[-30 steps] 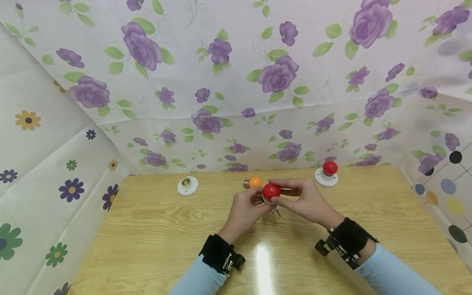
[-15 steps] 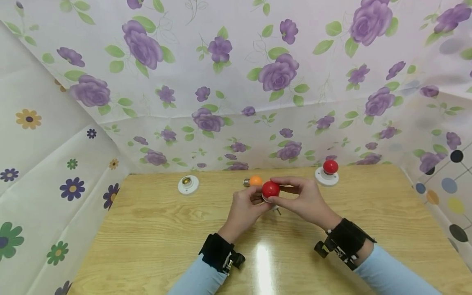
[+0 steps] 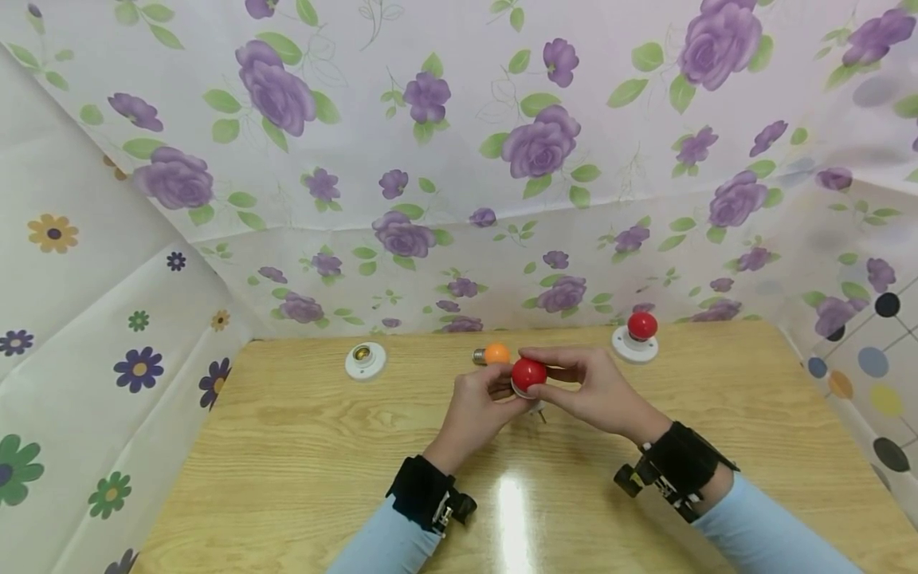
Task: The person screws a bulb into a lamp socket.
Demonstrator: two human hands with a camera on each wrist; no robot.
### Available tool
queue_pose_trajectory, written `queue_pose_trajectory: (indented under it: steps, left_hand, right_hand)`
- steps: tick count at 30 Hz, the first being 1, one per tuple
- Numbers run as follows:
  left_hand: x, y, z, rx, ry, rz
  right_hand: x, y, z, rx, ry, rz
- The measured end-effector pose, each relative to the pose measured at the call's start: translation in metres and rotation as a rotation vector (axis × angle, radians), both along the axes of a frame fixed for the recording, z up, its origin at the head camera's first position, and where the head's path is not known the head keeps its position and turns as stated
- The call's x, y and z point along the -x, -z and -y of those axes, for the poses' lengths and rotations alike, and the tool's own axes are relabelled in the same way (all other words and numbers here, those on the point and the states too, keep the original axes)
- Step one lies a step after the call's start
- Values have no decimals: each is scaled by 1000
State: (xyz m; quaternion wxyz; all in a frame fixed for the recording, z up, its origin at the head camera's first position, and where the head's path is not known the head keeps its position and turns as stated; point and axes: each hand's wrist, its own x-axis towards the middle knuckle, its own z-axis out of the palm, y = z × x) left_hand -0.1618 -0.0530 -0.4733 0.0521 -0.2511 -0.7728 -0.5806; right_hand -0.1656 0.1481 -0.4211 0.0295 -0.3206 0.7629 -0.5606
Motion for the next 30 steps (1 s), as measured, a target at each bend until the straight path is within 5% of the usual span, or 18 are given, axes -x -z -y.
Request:
queue_pose_trajectory:
  steps: [15, 23, 30]
  left_hand:
    - [2, 4, -2, 1, -33, -29]
    - [2, 2, -1, -5, -32, 19]
    - [1, 0, -3, -25, -29, 52]
  right_hand:
    - [-15, -17, 14, 116, 184, 36]
    - [-12, -17, 6, 48, 108, 6]
    - [-1, -2, 0, -9, 18, -11]
